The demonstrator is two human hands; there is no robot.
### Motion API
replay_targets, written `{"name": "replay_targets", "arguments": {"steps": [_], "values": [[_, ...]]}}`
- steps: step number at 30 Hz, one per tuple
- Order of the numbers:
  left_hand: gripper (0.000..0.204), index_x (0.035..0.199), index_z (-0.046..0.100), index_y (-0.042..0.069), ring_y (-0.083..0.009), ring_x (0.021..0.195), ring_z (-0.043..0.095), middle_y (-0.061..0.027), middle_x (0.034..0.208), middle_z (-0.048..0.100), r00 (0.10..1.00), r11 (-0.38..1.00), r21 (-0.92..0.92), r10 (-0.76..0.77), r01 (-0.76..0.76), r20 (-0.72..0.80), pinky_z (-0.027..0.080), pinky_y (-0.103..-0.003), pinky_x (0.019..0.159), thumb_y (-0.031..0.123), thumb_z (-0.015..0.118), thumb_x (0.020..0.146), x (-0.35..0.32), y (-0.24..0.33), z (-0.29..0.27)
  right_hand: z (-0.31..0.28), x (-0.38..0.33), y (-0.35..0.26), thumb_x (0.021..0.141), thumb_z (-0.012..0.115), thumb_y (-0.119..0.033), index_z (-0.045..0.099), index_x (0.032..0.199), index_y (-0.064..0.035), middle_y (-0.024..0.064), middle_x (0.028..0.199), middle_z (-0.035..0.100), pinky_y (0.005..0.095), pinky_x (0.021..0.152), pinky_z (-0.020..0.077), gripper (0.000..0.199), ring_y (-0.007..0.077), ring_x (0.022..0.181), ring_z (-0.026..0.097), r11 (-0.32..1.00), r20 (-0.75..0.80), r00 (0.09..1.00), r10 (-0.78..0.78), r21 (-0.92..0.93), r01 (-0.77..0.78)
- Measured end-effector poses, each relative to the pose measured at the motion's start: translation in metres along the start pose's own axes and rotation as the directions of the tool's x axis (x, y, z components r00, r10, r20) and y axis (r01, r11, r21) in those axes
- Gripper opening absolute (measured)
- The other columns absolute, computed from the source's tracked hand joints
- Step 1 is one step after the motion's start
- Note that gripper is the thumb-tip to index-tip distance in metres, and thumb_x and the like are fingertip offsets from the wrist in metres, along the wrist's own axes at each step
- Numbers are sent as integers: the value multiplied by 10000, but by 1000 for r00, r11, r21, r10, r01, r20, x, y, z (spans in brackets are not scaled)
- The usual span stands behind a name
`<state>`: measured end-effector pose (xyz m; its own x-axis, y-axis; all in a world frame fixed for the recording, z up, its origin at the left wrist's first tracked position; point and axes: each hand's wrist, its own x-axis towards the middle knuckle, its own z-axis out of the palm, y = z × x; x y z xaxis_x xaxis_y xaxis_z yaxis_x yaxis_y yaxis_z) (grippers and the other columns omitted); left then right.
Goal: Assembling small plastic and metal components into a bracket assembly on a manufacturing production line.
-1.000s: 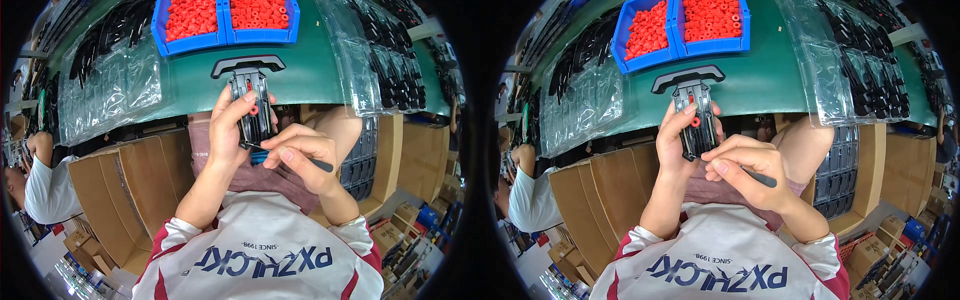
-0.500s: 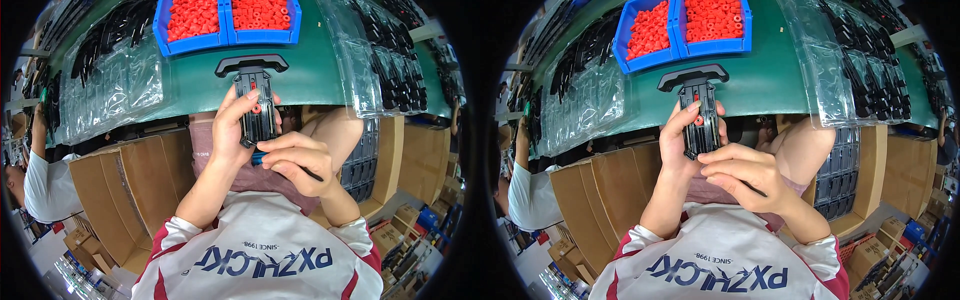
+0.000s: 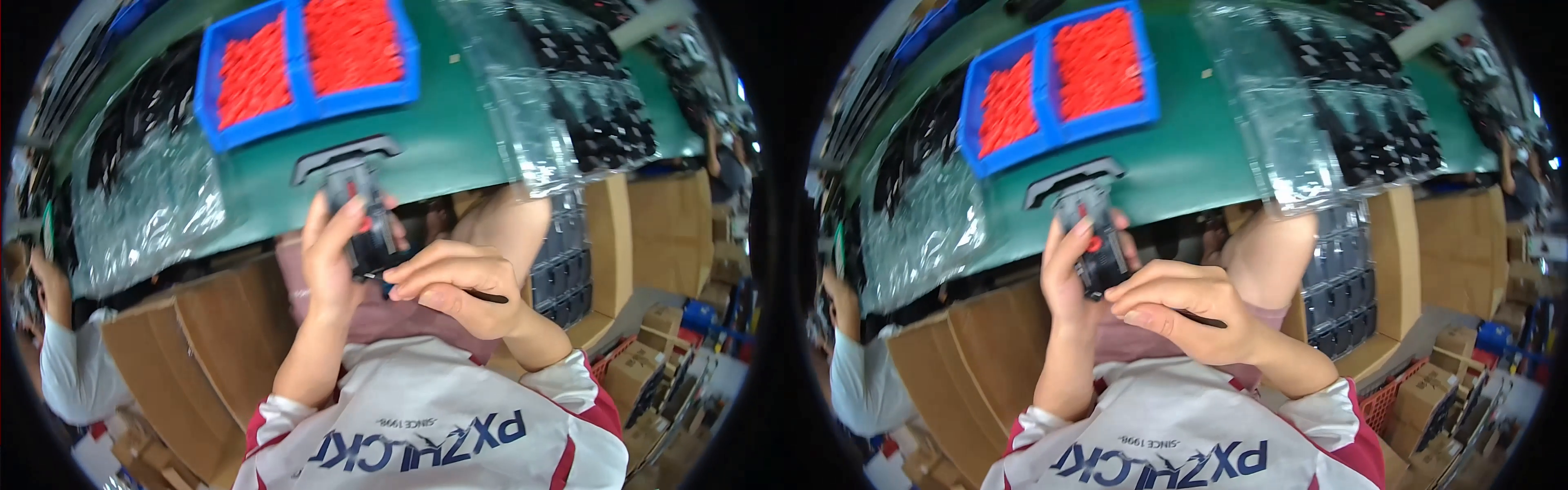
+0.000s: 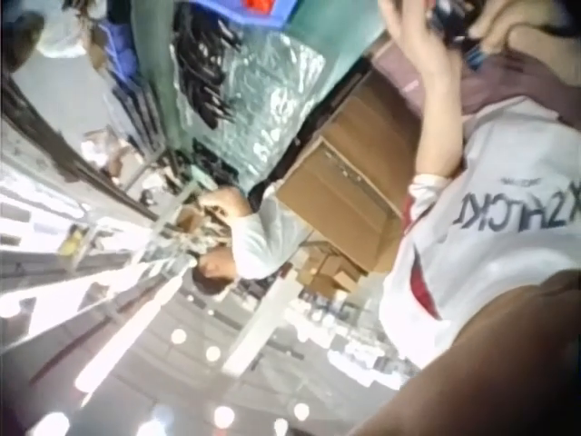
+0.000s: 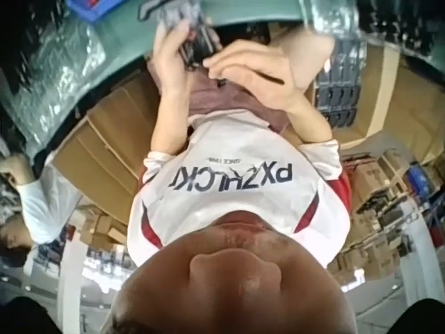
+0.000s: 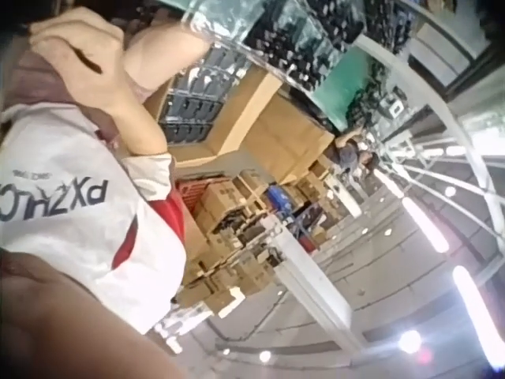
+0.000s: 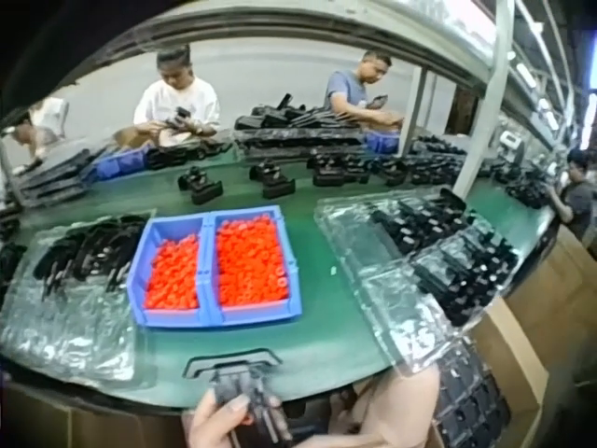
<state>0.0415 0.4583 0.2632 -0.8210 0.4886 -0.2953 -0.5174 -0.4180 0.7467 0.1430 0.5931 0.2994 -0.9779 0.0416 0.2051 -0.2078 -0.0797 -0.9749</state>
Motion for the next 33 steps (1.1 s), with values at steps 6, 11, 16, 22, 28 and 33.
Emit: {"name": "replay_targets", "arguments": {"steps": [6, 11, 16, 22, 28, 33], "values": [[391, 1294, 436, -1, -305, 857, 683, -226, 1132, 606, 992, 981, -183, 78, -59, 99, 587, -370, 684, 111, 538, 934, 1, -2, -6, -75, 14, -44, 797, 398, 90, 638, 1139, 29, 120, 1127, 627, 277, 689, 480, 423, 180, 751, 583, 902, -453, 867, -207, -432, -10], [441, 1325, 418, -1, -326, 954, 678, -233, 1147, 608, 982, 989, -143, 58, -32, 179, 597, -399, 753, 86, 575, 922, 1, 2, -8, -171, 19, -44, 829, 542, 46, 677, 1072, -5, 81, 1054, 646, 251, 652, 446, 283, 178, 696, 555, 305, -449, 792, -414, -888, -344], [460, 1347, 414, 6, -385, 1043, 649, -264, 1177, 594, 987, 999, -38, -3, 9, 159, 585, -448, 789, 89, 570, 923, 2, 1, -20, -221, 5, -35, 850, 630, -27, 696, 1005, 19, 51, 909, 682, 230, 700, 454, 174, 150, 755, 573, 454, -706, 708, 23, -624, -637], [456, 1355, 416, 16, -388, 1107, 619, -275, 1256, 561, 997, 997, -72, 3, 2, 80, 550, -450, 872, 64, 546, 921, 3, -1, -20, -160, 20, -52, 836, 637, -24, 711, 955, 27, 67, 850, 646, 214, 689, 433, 149, 130, 731, 542, 671, -546, 811, -212, -685, -286], [495, 1380, 396, 51, -390, 1183, 576, -283, 1332, 516, 991, 983, -186, 18, 6, 131, 493, -445, 968, 22, 517, 901, 6, -5, -23, -48, 6, -41, 706, 714, -9, 734, 989, -26, 62, 835, 614, 271, 539, 435, 285, 155, 628, 527, 559, 120, 940, -320, -777, 290], [527, 1390, 381, 78, -394, 1206, 560, -285, 1356, 499, 986, 975, -224, 42, -6, 158, 477, -435, 991, -2, 499, 883, 5, -6, -15, -7, 7, -1, 729, 755, -89, 723, 966, -46, 23, 840, 584, 225, 451, 406, 243, 127, 529, 505, 615, 225, 927, -300, -697, 368]]}}
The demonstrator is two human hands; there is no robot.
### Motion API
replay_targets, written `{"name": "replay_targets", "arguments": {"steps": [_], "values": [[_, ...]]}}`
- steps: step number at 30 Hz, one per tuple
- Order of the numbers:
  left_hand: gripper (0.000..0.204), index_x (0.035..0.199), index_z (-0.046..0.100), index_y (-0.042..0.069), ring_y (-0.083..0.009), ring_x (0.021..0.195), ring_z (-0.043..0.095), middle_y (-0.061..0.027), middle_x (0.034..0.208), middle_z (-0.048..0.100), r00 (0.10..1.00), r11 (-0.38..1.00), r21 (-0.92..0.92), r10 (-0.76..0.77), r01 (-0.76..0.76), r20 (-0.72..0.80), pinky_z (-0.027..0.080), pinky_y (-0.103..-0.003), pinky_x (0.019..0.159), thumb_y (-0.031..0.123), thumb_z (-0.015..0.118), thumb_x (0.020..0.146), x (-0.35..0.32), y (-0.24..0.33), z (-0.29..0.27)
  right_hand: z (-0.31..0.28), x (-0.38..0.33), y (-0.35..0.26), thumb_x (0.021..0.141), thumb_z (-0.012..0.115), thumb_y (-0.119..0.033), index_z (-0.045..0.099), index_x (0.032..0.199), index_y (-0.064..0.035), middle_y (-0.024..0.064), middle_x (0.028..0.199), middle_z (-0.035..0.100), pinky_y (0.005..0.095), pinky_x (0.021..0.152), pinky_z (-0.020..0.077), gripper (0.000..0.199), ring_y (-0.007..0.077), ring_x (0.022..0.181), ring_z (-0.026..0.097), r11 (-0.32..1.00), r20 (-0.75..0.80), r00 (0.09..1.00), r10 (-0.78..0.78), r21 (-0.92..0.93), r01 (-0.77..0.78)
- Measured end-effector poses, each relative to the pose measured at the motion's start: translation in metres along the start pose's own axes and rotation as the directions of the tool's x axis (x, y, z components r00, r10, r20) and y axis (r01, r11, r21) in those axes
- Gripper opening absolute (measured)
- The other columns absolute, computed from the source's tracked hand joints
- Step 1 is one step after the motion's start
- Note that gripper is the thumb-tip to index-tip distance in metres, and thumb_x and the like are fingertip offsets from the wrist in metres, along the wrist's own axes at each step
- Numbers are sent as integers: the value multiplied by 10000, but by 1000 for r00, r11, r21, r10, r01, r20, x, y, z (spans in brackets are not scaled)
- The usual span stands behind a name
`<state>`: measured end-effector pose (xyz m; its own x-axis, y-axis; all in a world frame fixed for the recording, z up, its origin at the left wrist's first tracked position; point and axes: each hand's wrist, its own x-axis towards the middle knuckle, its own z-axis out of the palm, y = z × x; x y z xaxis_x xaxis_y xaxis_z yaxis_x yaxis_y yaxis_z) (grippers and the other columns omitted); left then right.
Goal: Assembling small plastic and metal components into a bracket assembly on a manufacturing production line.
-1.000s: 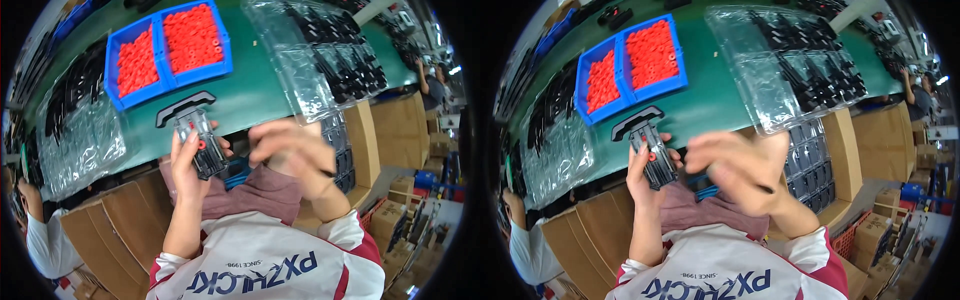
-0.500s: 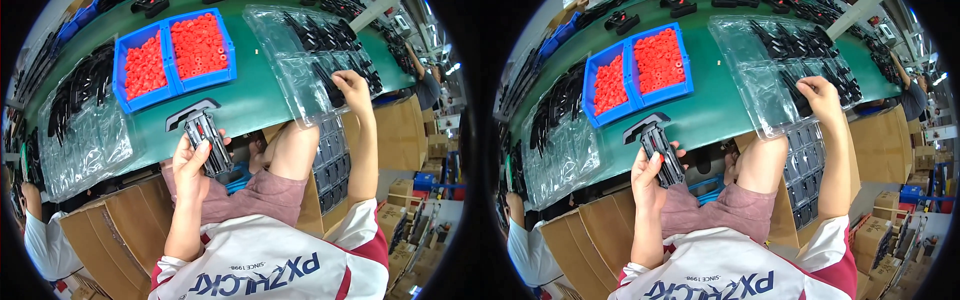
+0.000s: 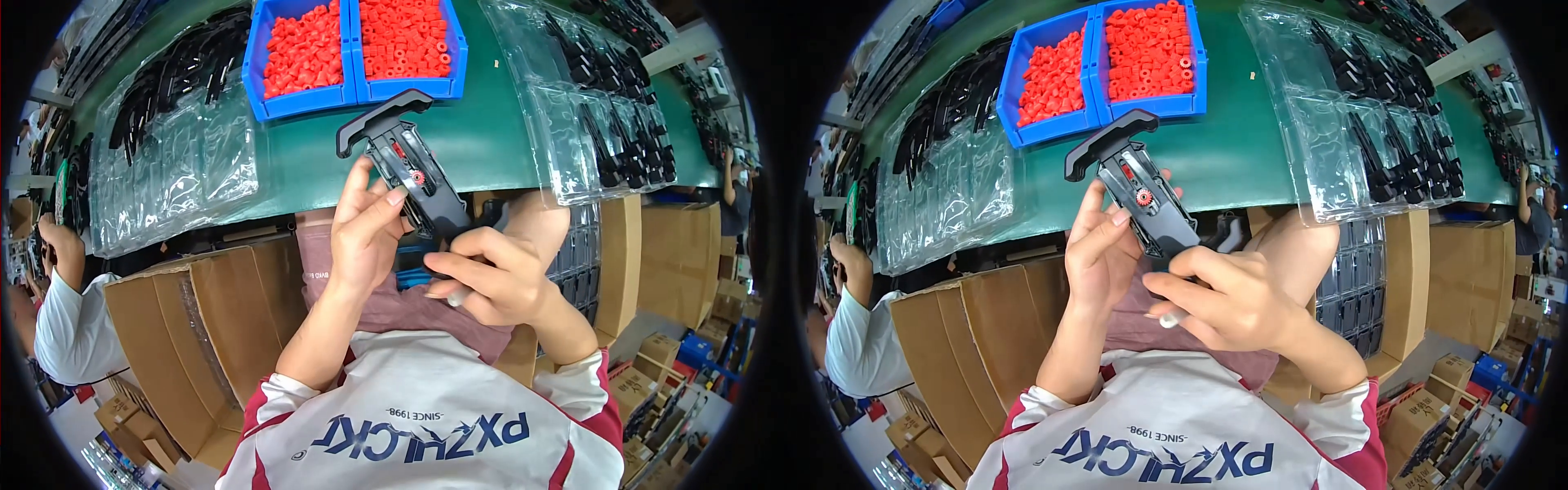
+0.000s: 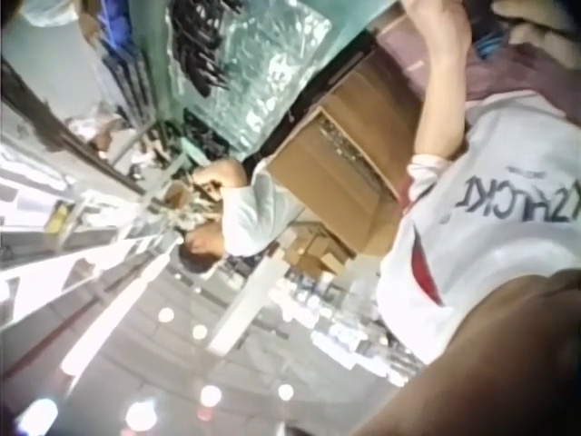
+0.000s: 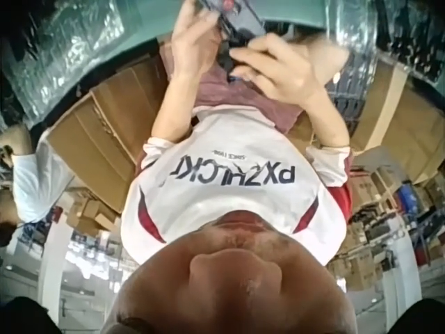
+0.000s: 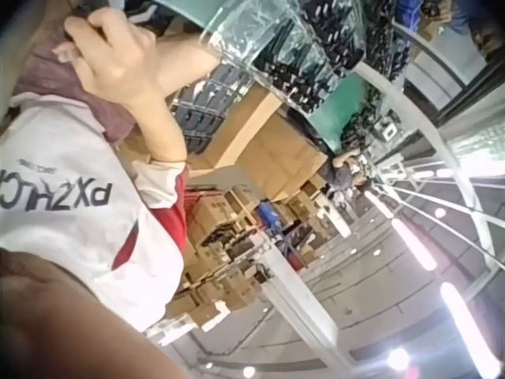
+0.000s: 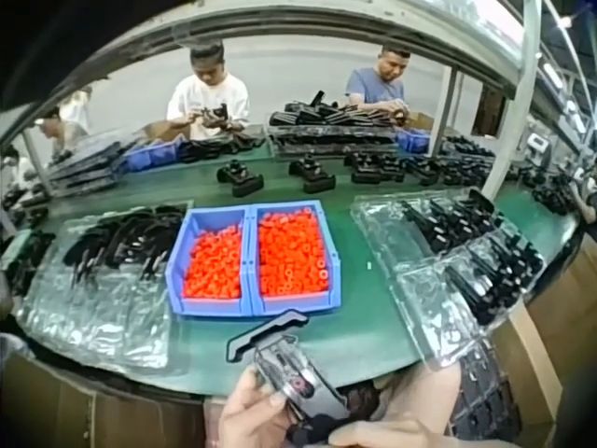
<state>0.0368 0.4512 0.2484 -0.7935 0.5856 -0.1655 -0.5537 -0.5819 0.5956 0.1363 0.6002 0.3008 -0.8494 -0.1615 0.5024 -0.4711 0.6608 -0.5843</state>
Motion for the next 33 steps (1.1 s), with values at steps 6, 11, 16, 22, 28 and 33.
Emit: {"name": "replay_targets", "arguments": {"steps": [6, 11, 16, 22, 28, 33], "values": [[538, 1377, 380, 79, -393, 1193, 569, -286, 1348, 506, 996, 997, 33, 74, -76, 57, 497, -425, 968, -34, 507, 865, -2, -3, 8, 10, 5, 3, 756, 745, -122, 704, 974, -41, 19, 850, 569, 229, 418, 395, 236, 110, 498, 494, 996, -15, 1000, -16, -92, 15], [549, 1364, 381, 61, -383, 1172, 585, -289, 1331, 518, 995, 968, 231, 94, -100, 34, 519, -415, 936, -72, 519, 849, -2, -8, 19, 4, 0, -2, 738, 780, -110, 719, 969, -41, 35, 833, 588, 236, 439, 398, 250, 119, 520, 501, 995, -10, 999, 46, -84, -47], [547, 1360, 381, 39, -364, 1138, 609, -278, 1281, 555, 997, 959, 273, 81, -83, 19, 541, -382, 895, -81, 532, 848, 2, -24, 32, 2, -16, 4, 785, 729, -130, 685, 969, -48, 27, 844, 569, 234, 421, 392, 206, 119, 507, 493, 988, -80, 996, 48, -146, -59], [374, 1316, 459, 19, -317, 1017, 671, -236, 1184, 627, 990, 869, 493, 106, -47, -91, 553, -336, 831, 201, 482, 990, 5, -41, 51, -5, -38, 0, 829, 656, -151, 602, 932, -75, 25, 886, 520, 225, 420, 364, 138, 115, 527, 455, 975, -112, 991, 68, -205, -90], [386, 1315, 456, 2, -313, 991, 683, -239, 1180, 631, 1000, 878, 478, -23, 30, -20, 560, -329, 809, 194, 493, 982, 13, -71, 53, -32, -75, -1, 785, 695, -86, 691, 903, -57, 45, 893, 615, 216, 483, 444, 121, 126, 561, 537, 986, -426, 899, 99, -82, -147], [365, 1313, 442, 4, -351, 970, 689, -281, 1179, 625, 998, 885, 466, -38, 9, 52, 573, -345, 804, 129, 501, 976, 20, -77, 53, -68, -167, 62, 721, 637, 67, 701, 831, -9, 81, 862, 665, 268, 602, 469, 148, 189, 682, 570, 833, -668, 655, 354, -93, -545]]}}
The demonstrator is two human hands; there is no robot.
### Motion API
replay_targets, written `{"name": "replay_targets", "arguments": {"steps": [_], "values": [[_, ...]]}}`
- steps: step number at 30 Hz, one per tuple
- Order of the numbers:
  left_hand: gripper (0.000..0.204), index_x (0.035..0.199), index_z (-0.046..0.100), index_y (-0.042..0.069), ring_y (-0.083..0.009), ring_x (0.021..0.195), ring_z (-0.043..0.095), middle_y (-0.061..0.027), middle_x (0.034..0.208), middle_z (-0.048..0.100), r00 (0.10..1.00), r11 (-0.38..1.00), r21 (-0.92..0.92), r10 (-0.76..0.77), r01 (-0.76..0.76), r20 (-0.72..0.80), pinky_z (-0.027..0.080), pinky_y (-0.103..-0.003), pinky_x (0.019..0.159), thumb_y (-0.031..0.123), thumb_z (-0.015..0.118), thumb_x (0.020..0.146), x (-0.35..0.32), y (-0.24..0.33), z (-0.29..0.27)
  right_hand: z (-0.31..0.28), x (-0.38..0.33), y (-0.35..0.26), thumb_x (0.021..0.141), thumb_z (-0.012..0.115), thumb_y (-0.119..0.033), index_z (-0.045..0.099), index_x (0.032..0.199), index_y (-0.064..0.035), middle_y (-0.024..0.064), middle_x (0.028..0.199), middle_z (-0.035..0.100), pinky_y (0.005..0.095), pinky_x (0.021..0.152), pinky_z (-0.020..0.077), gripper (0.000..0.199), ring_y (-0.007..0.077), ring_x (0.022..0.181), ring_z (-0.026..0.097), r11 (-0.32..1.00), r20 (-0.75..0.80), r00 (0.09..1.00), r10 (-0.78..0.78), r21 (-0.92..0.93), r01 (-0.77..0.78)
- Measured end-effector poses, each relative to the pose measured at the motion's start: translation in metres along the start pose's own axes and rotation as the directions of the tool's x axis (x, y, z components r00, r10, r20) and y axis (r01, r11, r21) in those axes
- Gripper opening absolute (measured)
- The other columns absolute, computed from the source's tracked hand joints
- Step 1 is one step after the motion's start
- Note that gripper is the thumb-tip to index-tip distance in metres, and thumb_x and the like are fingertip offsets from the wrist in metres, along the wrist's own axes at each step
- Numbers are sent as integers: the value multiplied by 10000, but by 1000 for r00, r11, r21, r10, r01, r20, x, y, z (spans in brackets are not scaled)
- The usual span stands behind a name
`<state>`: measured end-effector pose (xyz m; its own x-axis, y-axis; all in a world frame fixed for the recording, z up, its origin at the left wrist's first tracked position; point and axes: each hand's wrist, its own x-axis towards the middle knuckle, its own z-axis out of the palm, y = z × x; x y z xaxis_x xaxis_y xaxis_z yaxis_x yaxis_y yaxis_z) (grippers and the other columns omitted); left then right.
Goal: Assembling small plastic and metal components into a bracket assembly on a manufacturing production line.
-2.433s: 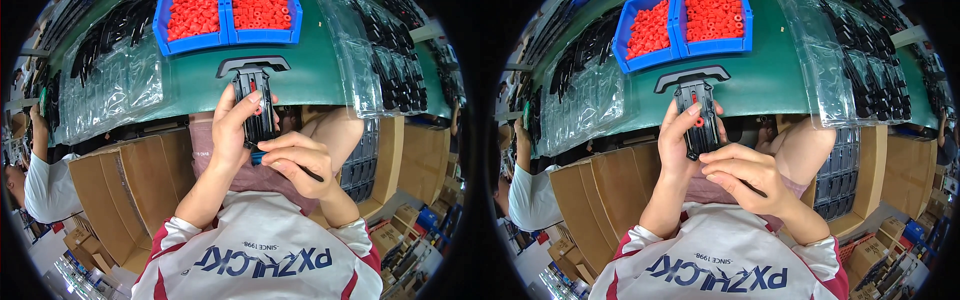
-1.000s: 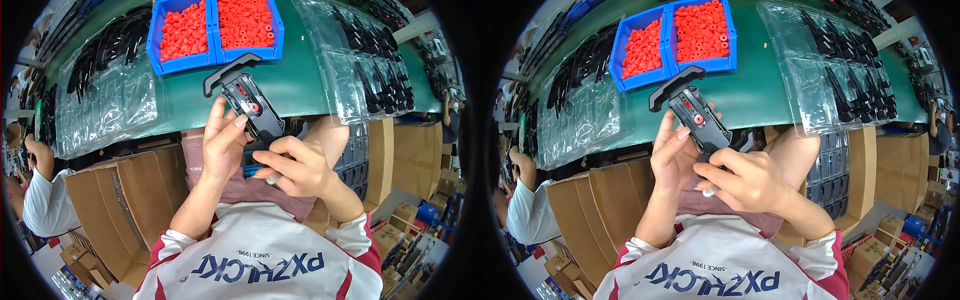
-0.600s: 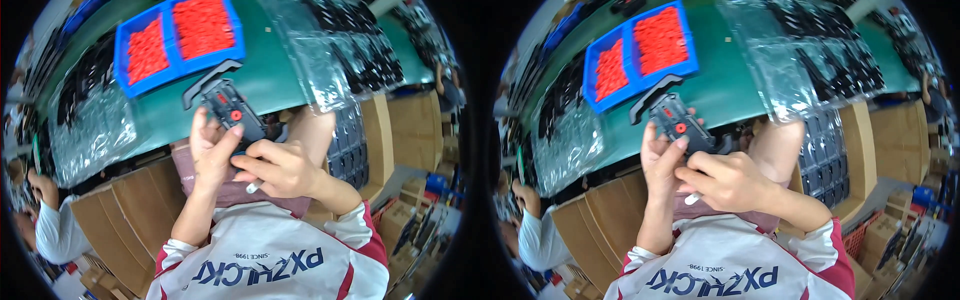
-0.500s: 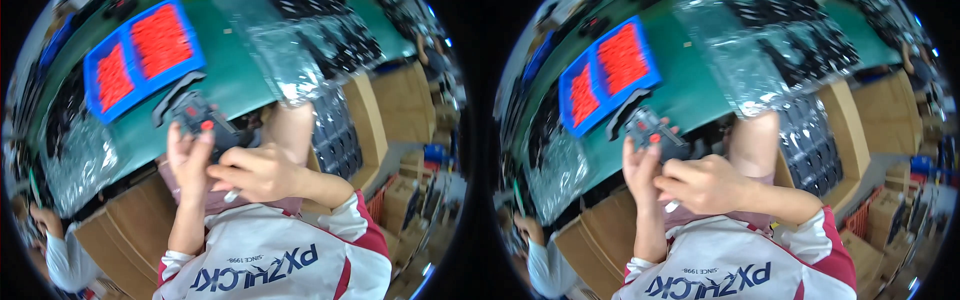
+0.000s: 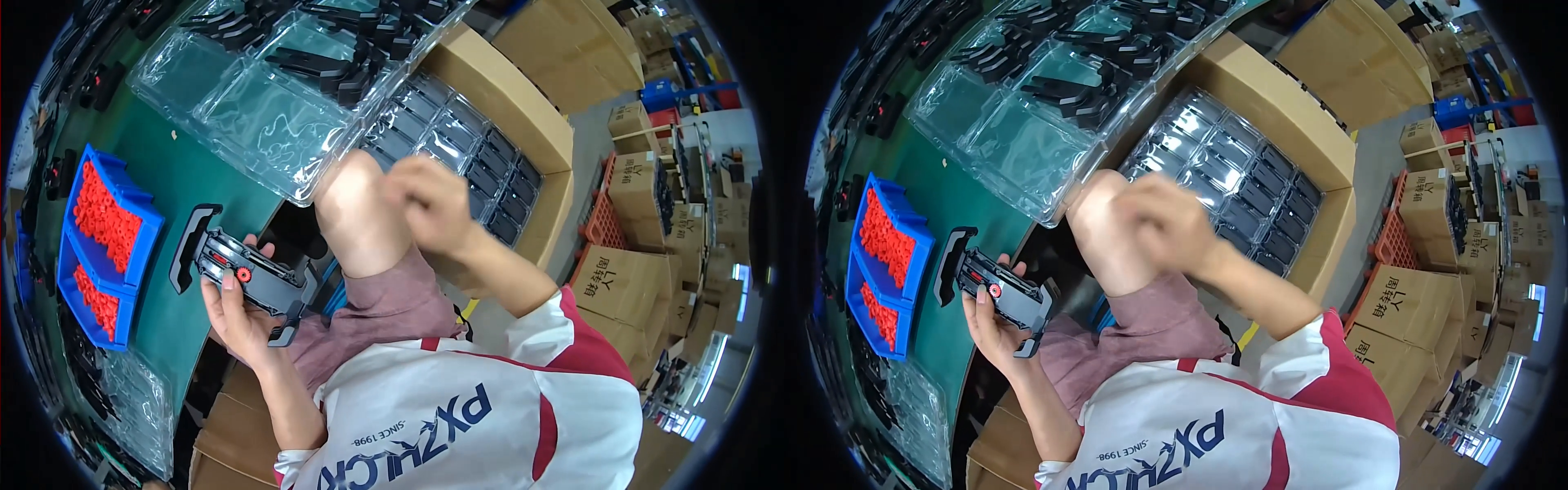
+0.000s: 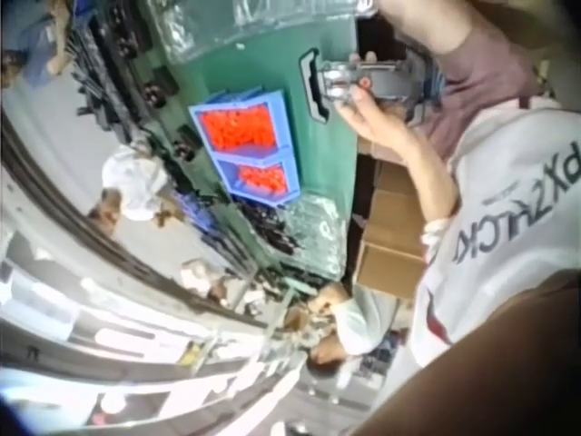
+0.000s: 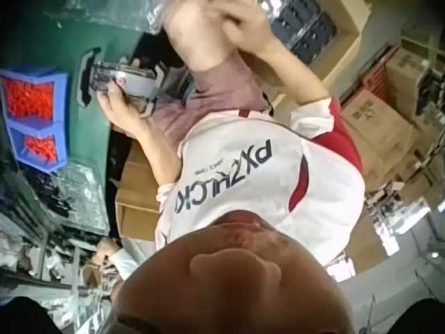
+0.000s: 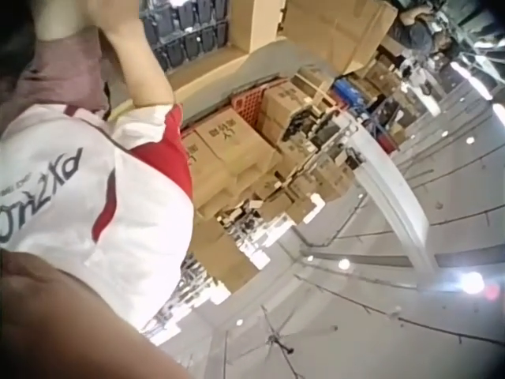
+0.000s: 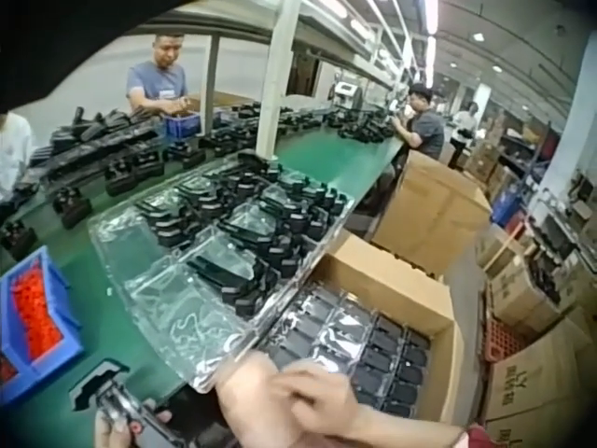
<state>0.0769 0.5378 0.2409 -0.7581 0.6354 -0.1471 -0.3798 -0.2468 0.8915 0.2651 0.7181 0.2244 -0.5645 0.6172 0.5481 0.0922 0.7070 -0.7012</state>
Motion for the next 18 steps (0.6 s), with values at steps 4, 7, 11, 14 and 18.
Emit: {"name": "replay_targets", "arguments": {"steps": [4, 7, 11, 14, 18], "values": [[399, 1334, 437, -6, -347, 967, 692, -275, 1163, 634, 1000, 1000, 19, -4, 5, -24, 574, -342, 793, 148, 504, 972, 4, -4, -1, -49, -50, 118, 814, 634, -38, 724, 950, -16, 116, 905, 653, 310, 668, 505, 165, 246, 734, 616, 785, -197, 829, 523, -268, -559], [396, 1324, 442, -10, -333, 969, 694, -261, 1171, 633, 1000, 998, 56, -20, 21, -23, 570, -325, 788, 167, 496, 973, 6, -4, 2, -102, -121, 214, 832, 638, -175, 679, 1105, -23, 188, 1056, 682, 438, 811, 525, 315, 386, 912, 659, 327, -234, 624, 746, -687, -649], [398, 1313, 447, -15, -321, 972, 695, -248, 1178, 632, 999, 994, 100, -28, 32, -35, 566, -309, 782, 189, 487, 974, 8, -4, 0, -127, -163, 239, 845, 638, -231, 664, 1139, -28, 194, 1080, 690, 435, 830, 528, 359, 381, 982, 658, 160, -238, 469, 851, -732, -662], [403, 1312, 443, -18, -326, 976, 693, -248, 1178, 632, 999, 993, 120, -21, 25, -35, 564, -310, 778, 195, 487, 973, 8, -4, -2, -128, -171, 234, 855, 635, -255, 661, 1160, -30, 188, 1057, 702, 430, 820, 529, 380, 382, 969, 663, 172, -201, 450, 870, -731, -660], [403, 1312, 437, -16, -333, 981, 691, -249, 1178, 631, 997, 994, 105, -33, 40, -65, 563, -315, 773, 188, 494, 969, 6, -2, 0, -124, -139, 216, 843, 670, -296, 715, 1055, -33, 161, 927, 727, 424, 779, 531, 341, 365, 882, 686, 151, -317, 463, 828, -668, -729]]}}
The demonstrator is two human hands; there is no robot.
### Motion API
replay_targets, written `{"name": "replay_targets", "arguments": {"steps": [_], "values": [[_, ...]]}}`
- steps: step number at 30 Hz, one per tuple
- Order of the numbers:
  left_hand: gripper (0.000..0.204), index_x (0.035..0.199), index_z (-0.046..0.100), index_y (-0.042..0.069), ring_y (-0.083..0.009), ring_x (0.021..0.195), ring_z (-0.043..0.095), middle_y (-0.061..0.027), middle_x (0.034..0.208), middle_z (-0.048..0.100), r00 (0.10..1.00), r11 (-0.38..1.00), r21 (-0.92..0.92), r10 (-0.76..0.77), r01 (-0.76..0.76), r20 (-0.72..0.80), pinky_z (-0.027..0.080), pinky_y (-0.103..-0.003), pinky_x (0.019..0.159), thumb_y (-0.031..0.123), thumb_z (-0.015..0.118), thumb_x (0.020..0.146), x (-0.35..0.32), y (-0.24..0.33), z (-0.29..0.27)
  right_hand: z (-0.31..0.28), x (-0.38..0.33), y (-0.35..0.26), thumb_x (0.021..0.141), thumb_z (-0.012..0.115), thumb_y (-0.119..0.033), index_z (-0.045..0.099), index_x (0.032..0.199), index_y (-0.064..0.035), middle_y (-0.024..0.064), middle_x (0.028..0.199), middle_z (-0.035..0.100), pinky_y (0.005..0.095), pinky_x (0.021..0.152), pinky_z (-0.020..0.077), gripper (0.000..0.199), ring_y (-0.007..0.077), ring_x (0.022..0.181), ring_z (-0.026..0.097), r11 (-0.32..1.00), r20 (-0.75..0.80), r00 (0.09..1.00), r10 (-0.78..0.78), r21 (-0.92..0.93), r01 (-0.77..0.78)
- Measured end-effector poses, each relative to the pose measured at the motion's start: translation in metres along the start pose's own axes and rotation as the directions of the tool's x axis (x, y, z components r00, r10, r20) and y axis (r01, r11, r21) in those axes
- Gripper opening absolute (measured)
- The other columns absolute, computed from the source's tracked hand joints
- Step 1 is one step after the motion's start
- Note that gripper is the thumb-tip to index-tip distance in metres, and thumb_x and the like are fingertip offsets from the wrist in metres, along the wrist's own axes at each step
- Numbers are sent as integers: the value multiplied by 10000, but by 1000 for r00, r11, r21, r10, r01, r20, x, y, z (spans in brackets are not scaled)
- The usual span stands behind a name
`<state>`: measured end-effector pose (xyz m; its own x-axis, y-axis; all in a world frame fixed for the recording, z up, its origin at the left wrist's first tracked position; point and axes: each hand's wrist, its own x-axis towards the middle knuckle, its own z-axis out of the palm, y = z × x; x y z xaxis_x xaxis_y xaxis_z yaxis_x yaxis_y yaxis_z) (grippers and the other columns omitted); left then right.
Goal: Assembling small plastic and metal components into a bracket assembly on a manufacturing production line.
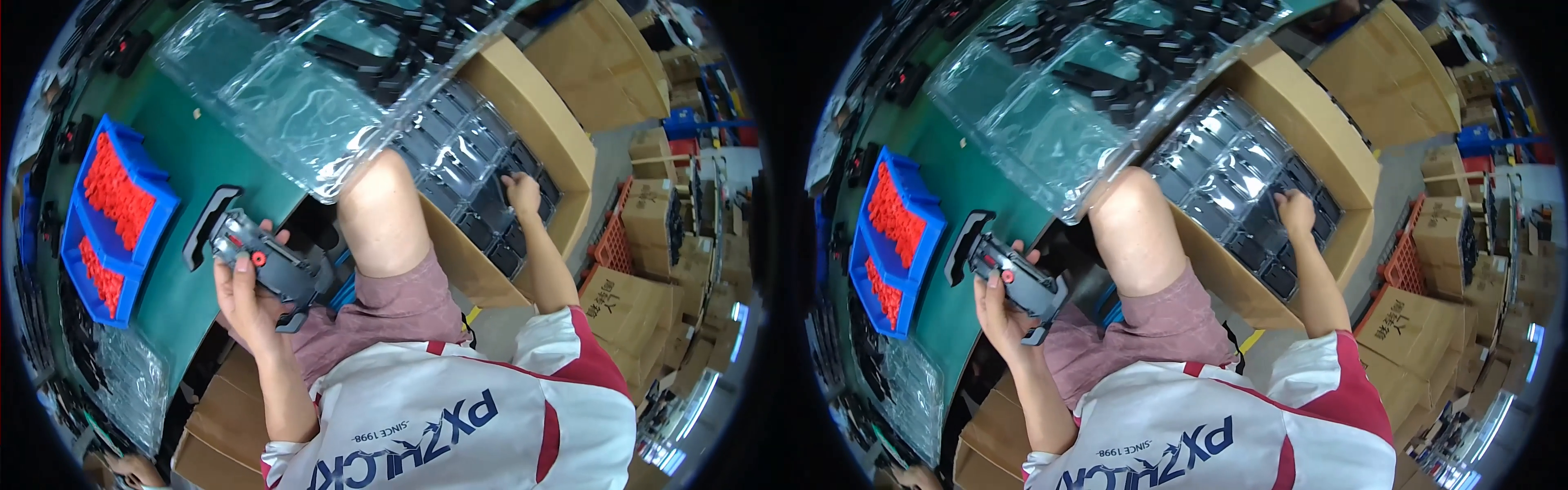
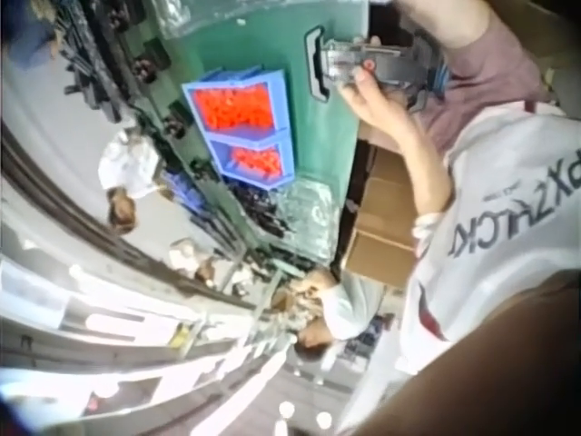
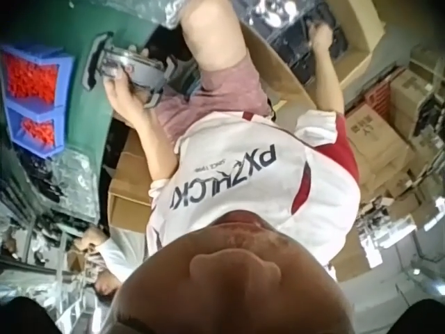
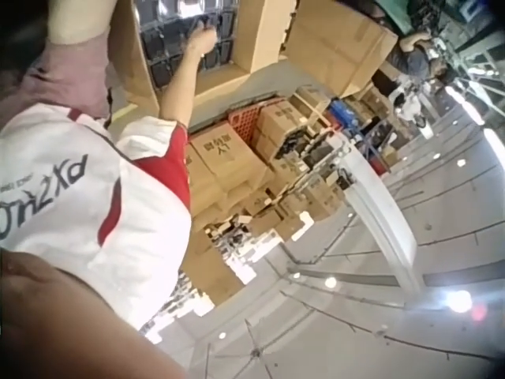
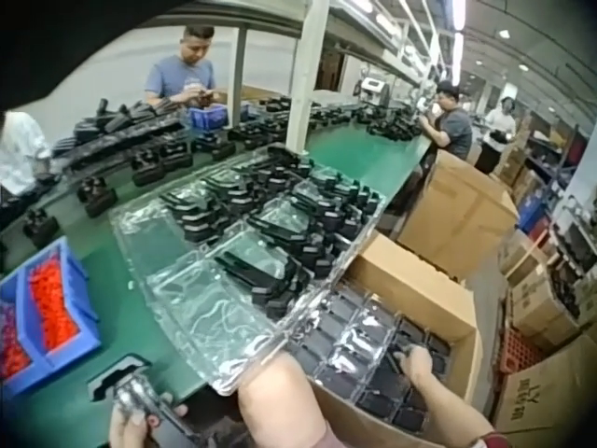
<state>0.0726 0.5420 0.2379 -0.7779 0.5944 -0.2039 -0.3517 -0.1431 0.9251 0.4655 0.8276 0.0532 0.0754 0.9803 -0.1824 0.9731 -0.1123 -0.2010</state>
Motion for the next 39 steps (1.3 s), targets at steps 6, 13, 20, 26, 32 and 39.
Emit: {"name": "replay_targets", "arguments": {"steps": [6, 13, 20, 26, 32, 39], "values": [[343, 1285, 436, 27, -356, 1010, 676, -279, 1181, 619, 994, 992, -103, -62, 70, 85, 567, -354, 787, 101, 500, 956, -1, 0, -8, -67, -10, -51, 941, 652, -313, 597, 821, -85, -27, 598, 488, 230, 384, 278, 263, 34, 438, 363, 278, 184, 974, 129, 936, -214], [361, 1296, 430, 67, -344, 1018, 675, -287, 1185, 617, 990, 986, -148, -64, 83, 128, 569, -361, 807, 29, 501, 944, -14, -1, -22, -130, -120, -165, 967, 560, -279, 588, 1052, -16, 75, 753, 608, 195, 456, 371, 278, 104, 550, 517, -46, 207, 911, -358, 970, -239], [463, 1374, 406, 65, -178, 901, 639, -172, 1138, 648, 971, 980, -152, -91, 126, 220, 513, -248, 764, -38, 510, 935, -34, 10, -31, -137, -227, -287, 887, 589, -72, 559, 667, -19, 21, 642, 542, 232, 552, 368, 228, 101, 567, 432, 327, 350, 331, -876, 937, -125], [478, 1390, 413, 50, -122, 845, 598, -125, 1121, 646, 959, 988, -127, -53, 91, 277, 471, -201, 743, -53, 497, 930, -42, 17, -56, -112, -253, -322, 912, 598, -91, 526, 617, -8, 20, 559, 488, 270, 483, 310, 315, 114, 503, 360, 253, 101, 358, -928, 876, 411], [478, 1365, 393, 40, -146, 944, 565, -115, 1136, 600, 974, 947, -293, -66, 130, 217, 455, -259, 819, 19, 543, 911, -52, 7, -77, -101, -264, -334, 865, 625, -42, 446, 579, -8, 33, 529, 438, 298, 470, 298, 340, 138, 487, 335, 225, 32, 296, -955, 728, 647], [461, 1261, 439, 24, -182, 961, 583, -136, 1112, 606, 987, 990, -131, 68, -49, 147, 461, -287, 849, -43, 608, 837, -53, 13, -74, -86, -269, -329, 896, 615, -49, 585, 771, -18, 7, 689, 532, 216, 487, 314, 132, 79, 536, 386, 286, 196, 339, -920, 927, 242]]}}
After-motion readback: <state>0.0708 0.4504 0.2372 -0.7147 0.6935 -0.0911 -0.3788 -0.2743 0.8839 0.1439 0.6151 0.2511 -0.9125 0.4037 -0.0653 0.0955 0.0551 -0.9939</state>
